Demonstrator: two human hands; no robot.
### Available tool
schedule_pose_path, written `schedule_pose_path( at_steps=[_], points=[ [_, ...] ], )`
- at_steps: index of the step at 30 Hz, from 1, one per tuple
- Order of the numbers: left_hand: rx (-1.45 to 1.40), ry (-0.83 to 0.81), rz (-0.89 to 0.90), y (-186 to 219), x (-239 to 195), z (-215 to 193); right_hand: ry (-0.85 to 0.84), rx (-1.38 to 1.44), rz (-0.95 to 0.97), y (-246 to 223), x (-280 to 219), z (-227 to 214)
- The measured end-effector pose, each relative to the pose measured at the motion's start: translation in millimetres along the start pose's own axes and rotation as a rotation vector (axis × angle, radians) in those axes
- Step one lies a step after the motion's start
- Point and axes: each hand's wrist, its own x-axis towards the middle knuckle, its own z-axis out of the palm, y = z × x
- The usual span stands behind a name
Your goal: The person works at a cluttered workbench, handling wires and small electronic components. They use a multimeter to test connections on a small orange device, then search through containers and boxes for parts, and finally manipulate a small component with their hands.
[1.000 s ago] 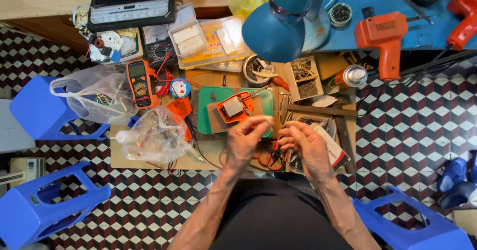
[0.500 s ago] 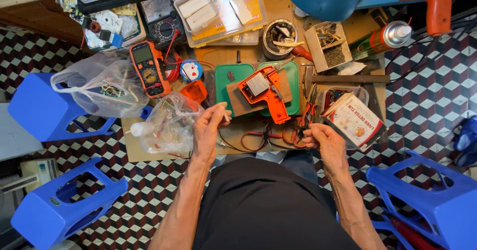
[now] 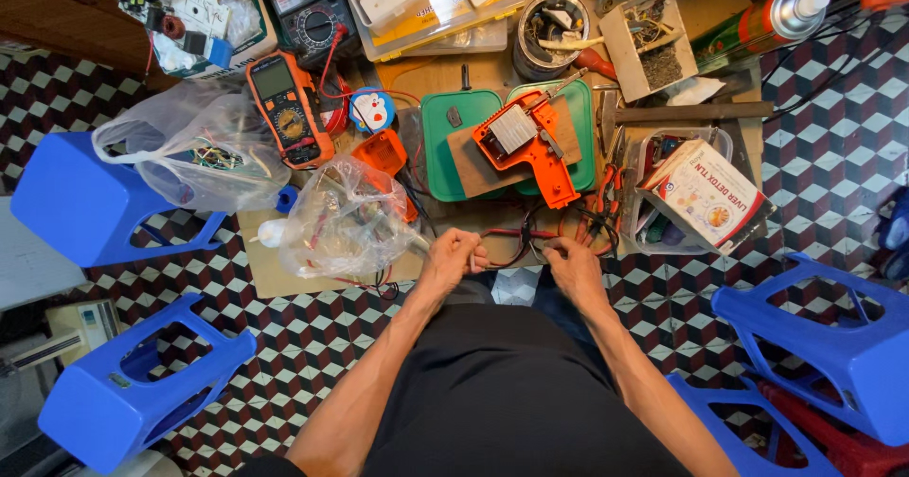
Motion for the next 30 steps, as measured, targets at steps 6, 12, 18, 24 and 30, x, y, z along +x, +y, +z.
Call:
schedule_pose_path(
  at_steps=[6,12,18,24,30],
  points=[
    [0.09,-0.08,-0.001,-32.1,7.6,-6.2,0.033,-0.26,-0.086,-10.4,6.3,22.3],
    [0.447,0.05,-0.028,-9.2,10.2,12.0,0.022,0.04,0.04,-19.9,-16.6,0.0],
    [0.858,0.087,0.012,27.7,10.5,49.8,-0.02,0.068,0.138,-31.2,-11.0,-6.4],
    [1.014,0.192,0.154,18.0,37.9,72.7,-0.007,0.125,0.114,-5.2,-17.7,-14.1],
    [1.02,0.256,0.188,2.9,41.2,84.4,-0.009,0.153,0.133,-5.6,-30.5,-27.8]
  ],
)
